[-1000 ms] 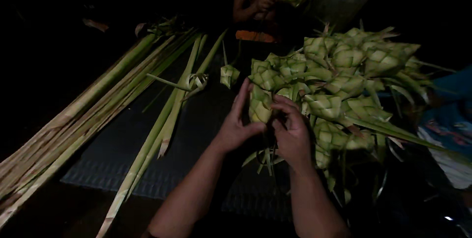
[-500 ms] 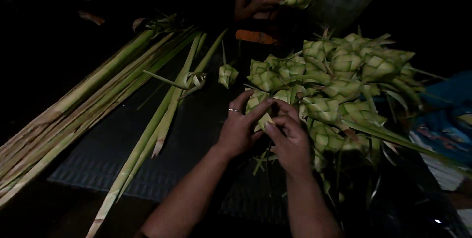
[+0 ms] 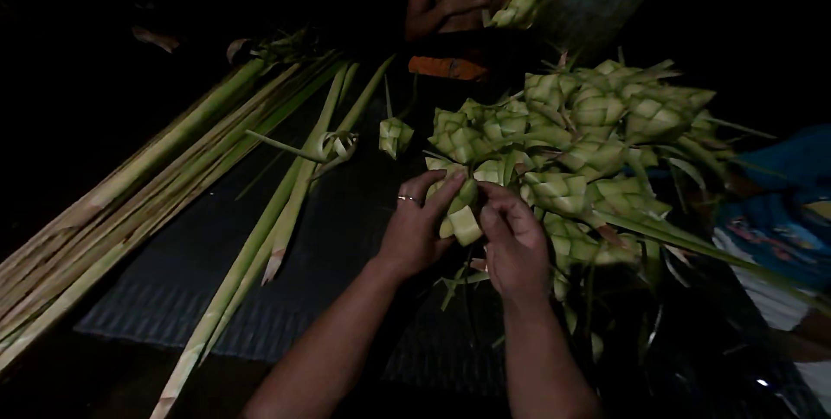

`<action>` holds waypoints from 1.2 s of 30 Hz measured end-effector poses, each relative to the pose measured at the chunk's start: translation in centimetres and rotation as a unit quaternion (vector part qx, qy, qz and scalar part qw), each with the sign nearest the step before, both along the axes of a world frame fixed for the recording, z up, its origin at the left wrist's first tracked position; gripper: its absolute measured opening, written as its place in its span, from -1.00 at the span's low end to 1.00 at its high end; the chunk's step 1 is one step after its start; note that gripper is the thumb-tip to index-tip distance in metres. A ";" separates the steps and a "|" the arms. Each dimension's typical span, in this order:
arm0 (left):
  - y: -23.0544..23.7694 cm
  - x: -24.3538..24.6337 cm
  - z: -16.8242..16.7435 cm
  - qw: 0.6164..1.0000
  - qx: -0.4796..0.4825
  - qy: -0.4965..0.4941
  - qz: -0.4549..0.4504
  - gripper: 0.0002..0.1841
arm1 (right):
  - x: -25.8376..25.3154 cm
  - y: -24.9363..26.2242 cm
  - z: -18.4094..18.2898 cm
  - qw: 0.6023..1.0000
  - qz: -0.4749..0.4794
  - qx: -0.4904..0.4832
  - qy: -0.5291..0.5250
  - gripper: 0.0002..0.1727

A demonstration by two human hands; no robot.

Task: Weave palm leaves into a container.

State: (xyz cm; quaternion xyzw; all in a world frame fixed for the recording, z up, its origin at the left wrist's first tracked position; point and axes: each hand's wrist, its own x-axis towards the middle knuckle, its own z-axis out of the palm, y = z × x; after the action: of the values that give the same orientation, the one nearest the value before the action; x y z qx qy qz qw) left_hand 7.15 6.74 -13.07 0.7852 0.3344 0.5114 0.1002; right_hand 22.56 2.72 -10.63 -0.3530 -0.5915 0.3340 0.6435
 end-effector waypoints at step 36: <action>0.6 -1.3 -1.3 0.720 -0.352 -0.400 -0.444 -0.25 | -0.6 -0.9 0.2 0.990 -0.081 0.002 -0.119 -0.58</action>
State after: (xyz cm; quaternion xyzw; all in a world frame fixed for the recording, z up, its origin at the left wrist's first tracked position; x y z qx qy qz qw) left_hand 5.86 7.36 -14.37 0.4746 0.0320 0.5201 0.7094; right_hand 21.95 1.85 -10.44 -0.4358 -0.6338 0.2348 0.5943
